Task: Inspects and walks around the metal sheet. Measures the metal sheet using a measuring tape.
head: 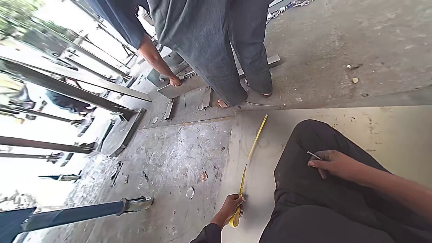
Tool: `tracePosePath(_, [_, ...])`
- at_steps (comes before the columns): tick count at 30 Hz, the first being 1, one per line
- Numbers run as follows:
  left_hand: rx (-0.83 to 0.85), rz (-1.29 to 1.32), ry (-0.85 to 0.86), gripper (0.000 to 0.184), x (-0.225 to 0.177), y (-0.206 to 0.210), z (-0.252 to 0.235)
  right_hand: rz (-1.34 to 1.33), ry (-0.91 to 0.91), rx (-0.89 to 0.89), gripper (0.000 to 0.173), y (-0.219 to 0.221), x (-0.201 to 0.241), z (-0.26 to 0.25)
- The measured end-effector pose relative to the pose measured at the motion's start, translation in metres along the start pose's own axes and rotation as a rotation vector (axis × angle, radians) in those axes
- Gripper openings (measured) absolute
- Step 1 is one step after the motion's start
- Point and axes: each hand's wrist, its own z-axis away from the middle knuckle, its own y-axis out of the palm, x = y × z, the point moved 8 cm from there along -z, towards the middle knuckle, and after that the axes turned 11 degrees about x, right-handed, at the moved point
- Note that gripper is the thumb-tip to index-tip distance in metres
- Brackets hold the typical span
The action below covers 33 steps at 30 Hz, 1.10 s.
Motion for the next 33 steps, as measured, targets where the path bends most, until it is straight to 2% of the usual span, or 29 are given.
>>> tracePosePath(4, [-0.035, 0.031, 0.049, 0.023, -0.003, -0.003, -0.003, 0.01, -0.021, 0.004, 0.021, -0.001, -0.002, 0.0])
tracePosePath(12, [-0.105, 0.069, 0.093, 0.035, 0.002, -0.018, -0.001, 0.099, -0.024, 0.018, 0.024, -0.001, 0.001, 0.001])
tracePosePath(27, [-0.192, -0.088, 0.024, 0.037, -0.036, -0.069, -0.013, 0.129, -0.01, -0.005, 0.024, 0.003, 0.006, 0.006])
tracePosePath(33, [-0.191, -0.057, 0.029, 0.036, -0.035, -0.068, -0.011, 0.11, -0.005, -0.004, 0.024, 0.002, 0.005, 0.005])
